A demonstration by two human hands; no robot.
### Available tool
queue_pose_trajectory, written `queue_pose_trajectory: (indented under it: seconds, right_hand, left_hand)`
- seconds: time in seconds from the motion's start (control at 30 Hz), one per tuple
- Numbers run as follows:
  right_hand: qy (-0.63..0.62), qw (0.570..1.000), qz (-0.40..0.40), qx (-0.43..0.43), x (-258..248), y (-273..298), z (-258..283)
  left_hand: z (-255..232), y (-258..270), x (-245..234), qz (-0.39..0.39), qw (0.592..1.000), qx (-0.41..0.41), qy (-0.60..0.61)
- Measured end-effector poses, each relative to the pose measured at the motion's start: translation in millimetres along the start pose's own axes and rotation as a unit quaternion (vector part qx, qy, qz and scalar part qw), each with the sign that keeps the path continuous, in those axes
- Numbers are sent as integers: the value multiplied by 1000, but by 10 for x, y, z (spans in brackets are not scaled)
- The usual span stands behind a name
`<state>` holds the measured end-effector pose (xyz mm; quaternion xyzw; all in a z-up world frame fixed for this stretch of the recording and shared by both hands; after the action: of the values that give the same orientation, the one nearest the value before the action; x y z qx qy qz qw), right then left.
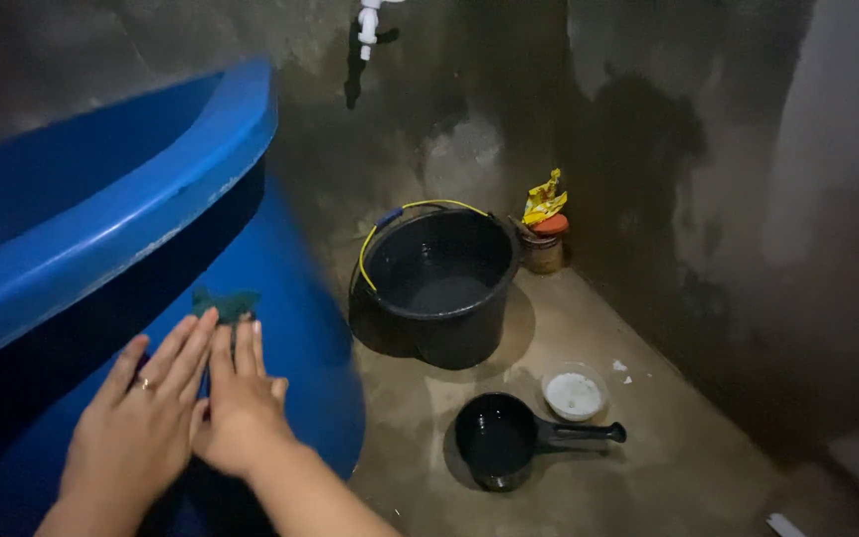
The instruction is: Scrubbing and cleaning the exterior surface of a large blue water tub with a sponge.
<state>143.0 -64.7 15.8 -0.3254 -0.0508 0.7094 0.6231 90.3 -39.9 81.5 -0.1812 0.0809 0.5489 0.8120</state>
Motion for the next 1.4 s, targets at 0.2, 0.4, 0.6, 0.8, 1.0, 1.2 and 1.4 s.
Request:
queue_pose_trajectory:
  seconds: [0.2,0.4,0.6,0.8,1.0,1.2,1.4]
  right_hand:
    - [-16,998,-50,-29,-220,-377,-41]
    - [-46,999,-25,-8,-418,-654,-103]
    - [-12,1000,-7,6,-293,-867,-482]
    - [-21,997,39,62,-225,-872,-723]
    - [1,993,87,86,2,-784,-1099]
    - [25,985,127,116,113,-548,-1268]
    - [13,969,184,163,45,-212,-1090]
  left_hand:
    - [196,-359,-275,-52,998,-23,-4]
    - [51,-679,76,-147,986,-28,-69]
    - [-159,-975,178,-96,993,-18,-61]
    - [-409,-1139,429,-88,996,-5,-17]
    - [-713,-1155,584,-54,998,6,16]
    - [-952,-1000,552,22,998,49,40]
    - [-1062,-695,545,90,991,89,40]
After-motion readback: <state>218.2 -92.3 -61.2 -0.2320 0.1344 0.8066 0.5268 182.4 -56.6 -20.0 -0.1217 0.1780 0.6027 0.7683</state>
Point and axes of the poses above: each hand's wrist, its own y-axis away from the middle knuckle, its own x-axis out of the palm, z = x × y, the point moved 8 cm from there along -y, towards the middle knuckle, and after that the axes turned 9 degrees about -z, right-handed, at the moved point
